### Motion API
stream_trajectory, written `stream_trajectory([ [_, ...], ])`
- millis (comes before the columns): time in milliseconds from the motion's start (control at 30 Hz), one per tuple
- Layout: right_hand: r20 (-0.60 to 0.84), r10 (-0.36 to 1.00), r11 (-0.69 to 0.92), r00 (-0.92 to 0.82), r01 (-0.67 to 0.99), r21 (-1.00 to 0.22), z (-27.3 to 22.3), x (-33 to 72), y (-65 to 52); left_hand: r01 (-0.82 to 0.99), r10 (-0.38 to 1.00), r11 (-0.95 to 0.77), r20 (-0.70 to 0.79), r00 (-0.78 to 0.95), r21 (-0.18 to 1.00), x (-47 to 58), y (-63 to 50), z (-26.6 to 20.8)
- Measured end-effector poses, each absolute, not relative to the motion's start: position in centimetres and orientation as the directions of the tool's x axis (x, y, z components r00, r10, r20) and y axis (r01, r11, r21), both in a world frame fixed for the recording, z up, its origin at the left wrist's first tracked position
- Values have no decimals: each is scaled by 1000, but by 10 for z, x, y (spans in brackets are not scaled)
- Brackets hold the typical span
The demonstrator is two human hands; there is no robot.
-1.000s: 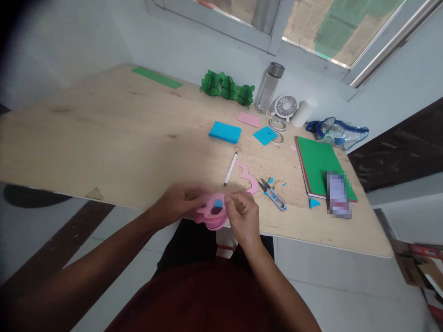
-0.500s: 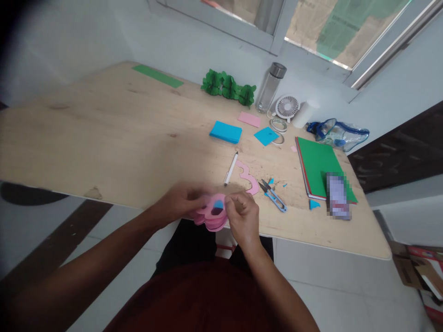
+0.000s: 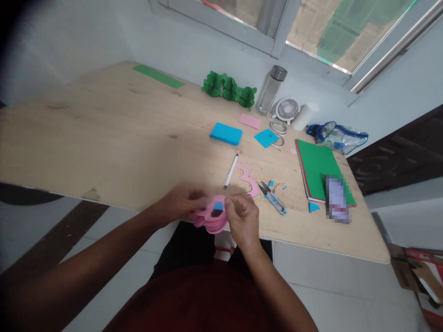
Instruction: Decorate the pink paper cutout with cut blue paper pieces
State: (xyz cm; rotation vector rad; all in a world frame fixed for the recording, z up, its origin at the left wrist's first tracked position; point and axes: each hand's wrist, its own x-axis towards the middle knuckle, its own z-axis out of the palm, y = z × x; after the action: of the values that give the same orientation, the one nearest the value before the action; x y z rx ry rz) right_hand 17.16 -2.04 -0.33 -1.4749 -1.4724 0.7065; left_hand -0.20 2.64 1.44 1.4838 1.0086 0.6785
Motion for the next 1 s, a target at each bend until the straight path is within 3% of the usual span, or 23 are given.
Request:
stream_trajectory([
  [233,220,973,159,71,489,-858,-2,176,-18,173,872,126,-192,450,977,-3,26,13],
  [367,252,967,218,-25,593,-775,0,192,1,165,860,167,-226,458,972,-4,31,8],
  [433,311,949,253,-55,719,-647,0,200,19,172,855,170,-231,464,970,-4,33,7],
  [500,311,933,306,-180,851,-427,0,205,40,180,851,173,-238,468,968,-4,34,8],
  [567,273,905,367,-327,924,-109,-1,207,61,192,844,179,-252,475,965,-5,36,10],
  [633,175,854,448,-489,864,228,0,205,78,217,834,188,-272,479,958,-5,37,13],
  [767,80,779,571,-622,755,323,2,198,98,233,831,204,-294,471,951,-6,38,18],
  [1000,28,669,690,-743,635,346,6,195,118,242,817,207,-304,490,948,-4,38,20],
])
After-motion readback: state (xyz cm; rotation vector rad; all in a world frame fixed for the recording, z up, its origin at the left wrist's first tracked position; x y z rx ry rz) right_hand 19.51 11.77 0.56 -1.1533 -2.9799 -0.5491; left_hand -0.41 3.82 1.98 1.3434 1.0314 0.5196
